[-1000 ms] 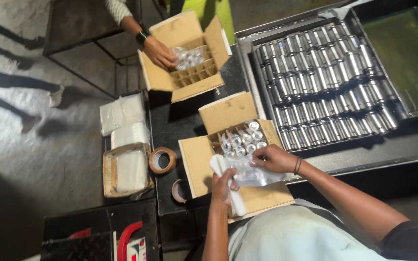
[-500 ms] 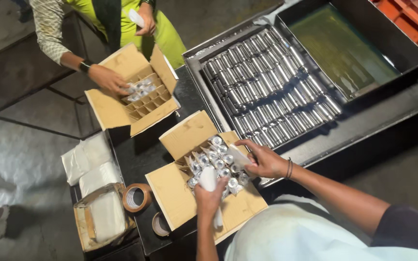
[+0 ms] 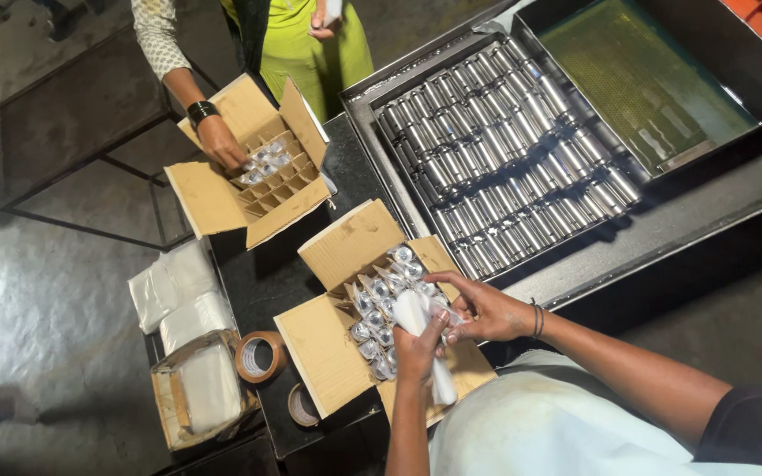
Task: The person wraps cylindrical metal parts in plastic sleeves and places them one at a time into the compartments of a partitioned cardboard box. When a box is filled, the person folds it closed and seals it with tape, then continues packing parts into another box.
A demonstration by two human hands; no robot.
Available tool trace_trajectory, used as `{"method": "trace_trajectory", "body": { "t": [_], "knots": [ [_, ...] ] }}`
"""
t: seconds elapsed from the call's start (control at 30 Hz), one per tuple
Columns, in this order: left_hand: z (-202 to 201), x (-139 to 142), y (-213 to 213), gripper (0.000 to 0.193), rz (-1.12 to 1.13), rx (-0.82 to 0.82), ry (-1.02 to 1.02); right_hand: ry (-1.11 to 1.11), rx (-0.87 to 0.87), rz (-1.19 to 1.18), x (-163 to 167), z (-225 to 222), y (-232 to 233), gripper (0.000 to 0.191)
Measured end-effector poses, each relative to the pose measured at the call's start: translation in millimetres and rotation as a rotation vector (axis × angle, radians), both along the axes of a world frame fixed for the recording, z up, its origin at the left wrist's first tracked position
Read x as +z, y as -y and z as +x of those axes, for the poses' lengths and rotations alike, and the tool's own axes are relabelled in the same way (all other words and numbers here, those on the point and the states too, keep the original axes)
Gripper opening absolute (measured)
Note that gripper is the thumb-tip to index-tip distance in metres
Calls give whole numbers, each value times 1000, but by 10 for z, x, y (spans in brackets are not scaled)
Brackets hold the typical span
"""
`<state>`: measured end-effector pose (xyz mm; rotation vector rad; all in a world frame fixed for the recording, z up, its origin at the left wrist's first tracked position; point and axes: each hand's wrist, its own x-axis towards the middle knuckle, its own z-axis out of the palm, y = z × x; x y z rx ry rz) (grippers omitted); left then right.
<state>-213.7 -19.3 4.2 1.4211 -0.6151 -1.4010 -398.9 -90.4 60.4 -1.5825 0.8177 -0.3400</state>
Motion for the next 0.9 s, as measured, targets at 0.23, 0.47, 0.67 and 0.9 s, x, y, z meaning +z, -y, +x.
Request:
{"method": "trace_trajectory", "body": {
  "t": [0.23,0.47,0.67,0.9],
  "knots": [
    [-20,-304,-66,28,-79,-197,-95,160,133,117,-302,-12,-114,81],
    [288,33,33,28,16,-63,951,-681,-463,-153,-544,-810,731,87],
    [227,360,-78,29,51,4,717,-1105,-907,-555,-1043,-1885,1654,57],
    [86,306,20,27,-25,11,712,381,-496,543,-1197,-1052,516,37]
  ]
}}
